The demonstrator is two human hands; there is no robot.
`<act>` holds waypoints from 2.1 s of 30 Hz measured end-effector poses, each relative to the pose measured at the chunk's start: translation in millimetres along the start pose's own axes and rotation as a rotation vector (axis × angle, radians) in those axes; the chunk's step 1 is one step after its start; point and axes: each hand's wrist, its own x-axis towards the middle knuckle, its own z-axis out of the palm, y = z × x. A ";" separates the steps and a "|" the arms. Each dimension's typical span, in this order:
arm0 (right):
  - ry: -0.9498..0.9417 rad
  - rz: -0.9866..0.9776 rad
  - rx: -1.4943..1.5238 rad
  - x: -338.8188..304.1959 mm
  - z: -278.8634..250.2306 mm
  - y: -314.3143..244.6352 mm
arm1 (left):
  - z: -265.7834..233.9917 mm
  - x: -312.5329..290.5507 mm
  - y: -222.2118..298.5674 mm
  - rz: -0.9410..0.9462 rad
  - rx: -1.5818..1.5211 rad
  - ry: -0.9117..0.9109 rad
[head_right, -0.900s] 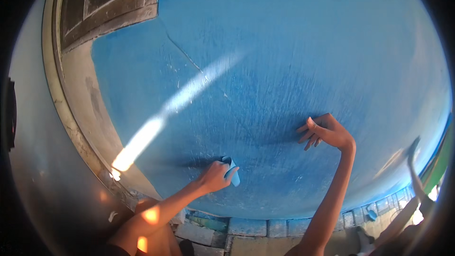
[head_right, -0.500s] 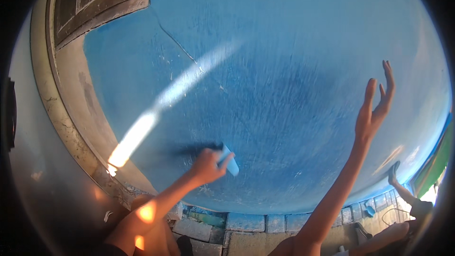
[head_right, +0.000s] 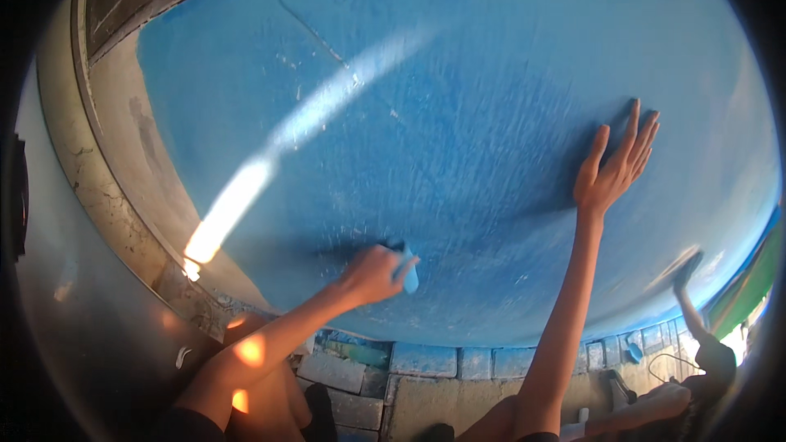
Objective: The person sands a blue wall with sandpaper by hand.
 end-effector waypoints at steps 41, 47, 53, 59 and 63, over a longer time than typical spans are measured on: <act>0.004 0.107 -0.038 -0.7 -3.0 -4.1 | -73.3 18.0 13.7 -0.221 -0.245 0.137; 0.023 0.192 -0.028 -4.8 1.1 -11.1 | -15.6 -6.9 -8.6 -0.158 -0.001 -0.356; -0.014 0.161 -0.038 -8.2 -12.2 5.4 | -104.7 20.3 7.5 -0.115 0.125 0.229; 0.009 0.136 0.000 -10.1 6.6 -17.6 | -11.8 -15.4 -13.6 -0.188 0.097 -0.407; 0.002 0.116 -0.031 -18.6 -4.2 10.1 | -28.5 14.3 7.9 -0.220 -0.021 -0.304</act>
